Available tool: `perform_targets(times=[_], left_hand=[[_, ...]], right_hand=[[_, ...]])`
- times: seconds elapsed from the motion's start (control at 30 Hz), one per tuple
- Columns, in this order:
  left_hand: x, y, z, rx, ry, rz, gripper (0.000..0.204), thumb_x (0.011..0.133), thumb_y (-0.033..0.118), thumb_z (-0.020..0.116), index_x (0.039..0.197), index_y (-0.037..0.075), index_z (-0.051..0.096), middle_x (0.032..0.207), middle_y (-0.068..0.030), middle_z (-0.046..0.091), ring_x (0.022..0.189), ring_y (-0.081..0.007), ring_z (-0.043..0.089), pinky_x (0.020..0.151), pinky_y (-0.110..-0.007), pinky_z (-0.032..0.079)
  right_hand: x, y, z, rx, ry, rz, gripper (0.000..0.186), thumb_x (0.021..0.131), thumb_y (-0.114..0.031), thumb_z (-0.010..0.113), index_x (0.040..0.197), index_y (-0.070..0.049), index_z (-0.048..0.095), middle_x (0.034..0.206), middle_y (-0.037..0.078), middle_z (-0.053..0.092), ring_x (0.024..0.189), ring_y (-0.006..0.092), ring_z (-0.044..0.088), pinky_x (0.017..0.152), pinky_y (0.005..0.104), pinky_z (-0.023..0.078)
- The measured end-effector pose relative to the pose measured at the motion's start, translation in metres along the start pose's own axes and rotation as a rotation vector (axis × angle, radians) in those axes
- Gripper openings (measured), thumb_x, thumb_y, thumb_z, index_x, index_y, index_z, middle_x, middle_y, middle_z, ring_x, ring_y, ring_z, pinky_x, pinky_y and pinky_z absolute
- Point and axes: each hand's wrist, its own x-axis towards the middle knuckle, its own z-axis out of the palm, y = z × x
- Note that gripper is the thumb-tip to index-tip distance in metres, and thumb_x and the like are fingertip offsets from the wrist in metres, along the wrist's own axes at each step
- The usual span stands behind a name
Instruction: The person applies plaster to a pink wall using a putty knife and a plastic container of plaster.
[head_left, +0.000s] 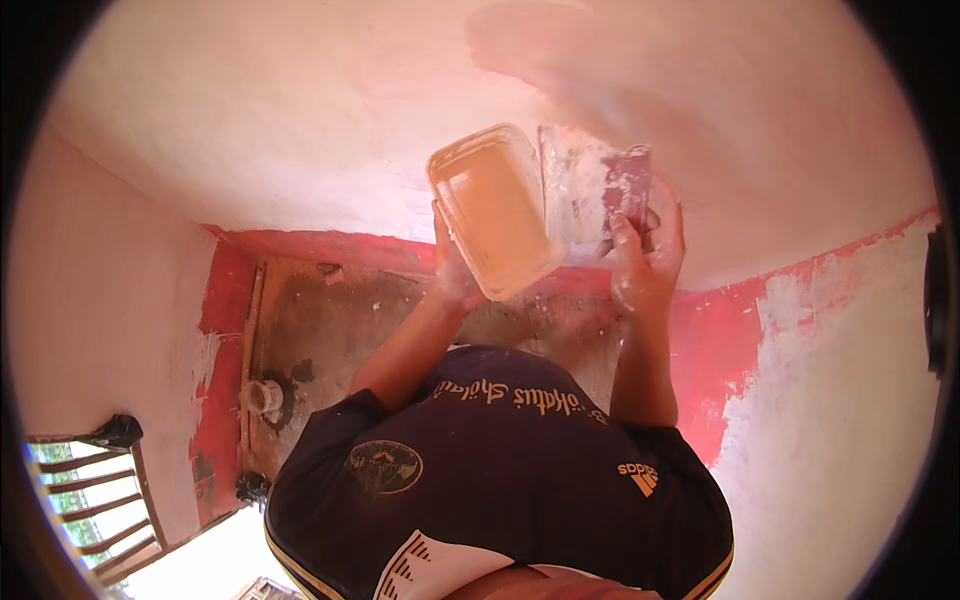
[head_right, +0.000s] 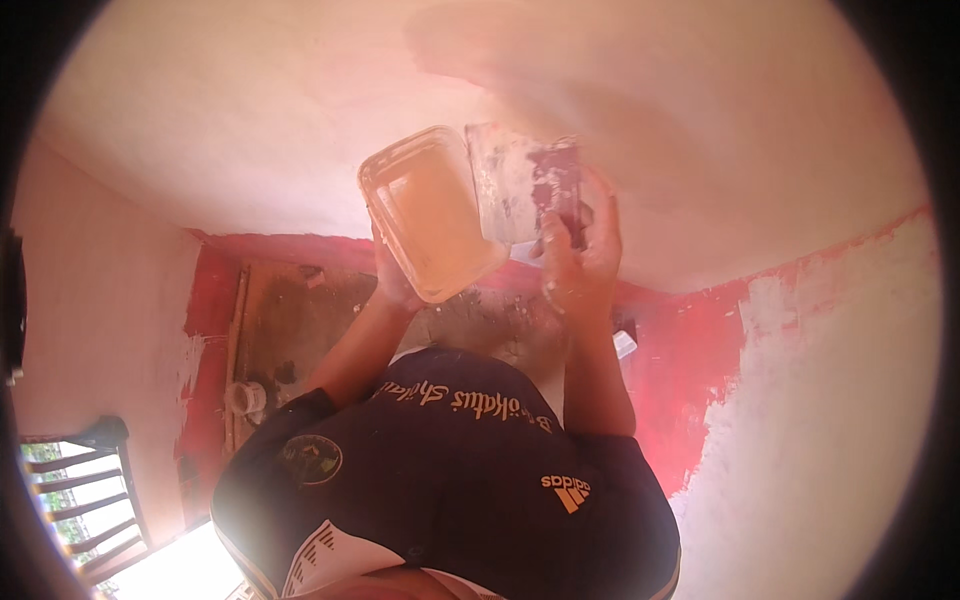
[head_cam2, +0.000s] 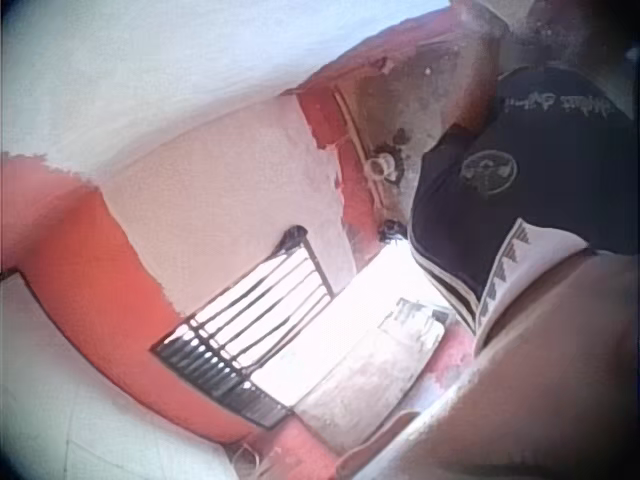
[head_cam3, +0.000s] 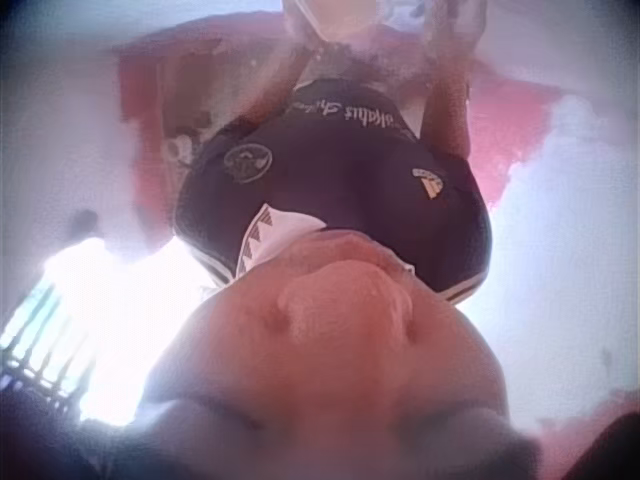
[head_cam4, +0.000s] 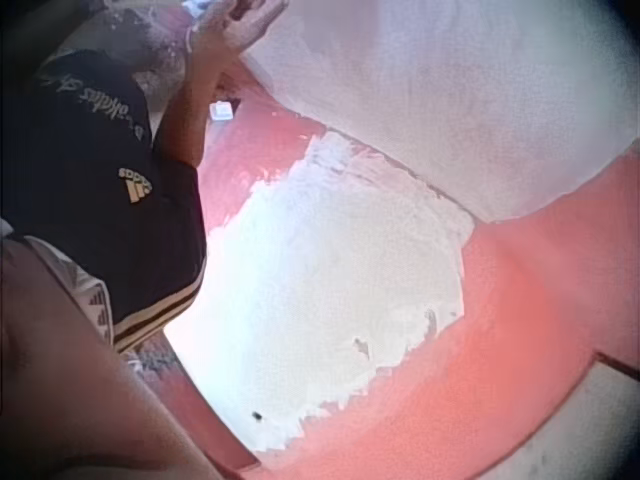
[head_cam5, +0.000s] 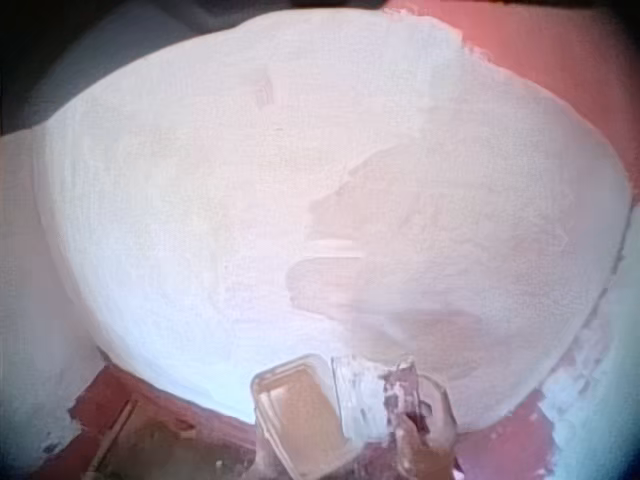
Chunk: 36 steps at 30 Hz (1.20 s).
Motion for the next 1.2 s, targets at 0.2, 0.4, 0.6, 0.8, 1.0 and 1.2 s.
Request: perform_targets(times=[0.2,0.4,0.6,0.8,1.0,1.2], left_hand=[[0.011,-0.156,0.057,0.088,0.046,-0.061,0.099,0.089,0.085,0.018,0.159,0.015,0.023,0.156,-0.0104,0.038,0.141,-0.0296,0.043,0.114,-0.052,0.041],[0.010,-0.295,0.090,0.059,0.057,-0.105,0.100,0.090,0.085,0.016,0.159,0.013,0.021,0.156,-0.0124,0.038,0.141,-0.0308,0.042,0.115,-0.051,0.040],[0.002,-0.388,0.111,0.094,0.099,-0.080,0.103,0.087,0.088,0.019,0.158,0.013,0.024,0.153,-0.0125,0.042,0.138,-0.0301,0.046,0.112,-0.050,0.043],[0.004,-0.422,0.122,0.122,0.130,-0.064,0.106,0.083,0.091,0.020,0.157,0.016,0.027,0.150,-0.0111,0.046,0.134,-0.0284,0.051,0.109,-0.048,0.047],[0.014,-0.437,0.142,0.143,0.160,-0.077,0.104,0.084,0.091,0.021,0.157,0.018,0.028,0.150,-0.0106,0.046,0.134,-0.0286,0.051,0.110,-0.047,0.046],[0.031,-0.446,0.132,0.077,0.154,-0.121,0.098,0.088,0.086,0.018,0.156,0.015,0.030,0.149,-0.0110,0.047,0.133,-0.0291,0.052,0.111,-0.047,0.045]], right_hand=[[-0.014,0.022,-0.129,-0.398,-0.049,-0.192,0.050,0.092,0.001,0.052,0.141,0.004,0.051,0.125,0.025,0.066,0.114,0.0285,0.068,0.096,0.0353,0.051],[-0.019,0.048,-0.262,-0.442,-0.081,-0.172,0.052,0.092,0.000,0.051,0.143,0.007,0.048,0.126,0.029,0.064,0.114,0.0331,0.068,0.096,0.0368,0.051],[-0.034,0.090,-0.347,-0.386,-0.084,-0.227,0.053,0.093,0.003,0.053,0.145,0.004,0.048,0.117,0.013,0.069,0.090,0.0093,0.061,0.078,0.0237,0.050],[-0.037,0.098,-0.383,-0.297,-0.166,-0.138,0.053,0.093,0.004,0.053,0.146,0.005,0.047,0.122,0.012,0.067,0.092,0.0089,0.061,0.079,0.0232,0.051],[-0.030,0.083,-0.403,-0.241,-0.206,-0.016,0.051,0.092,-0.002,0.053,0.142,0.007,0.049,0.125,0.026,0.065,0.110,0.0276,0.068,0.095,0.0365,0.052],[-0.022,0.101,-0.409,-0.220,-0.210,0.024,0.053,0.092,-0.003,0.052,0.144,0.006,0.047,0.120,0.026,0.067,0.103,0.0253,0.069,0.092,0.0361,0.052]])
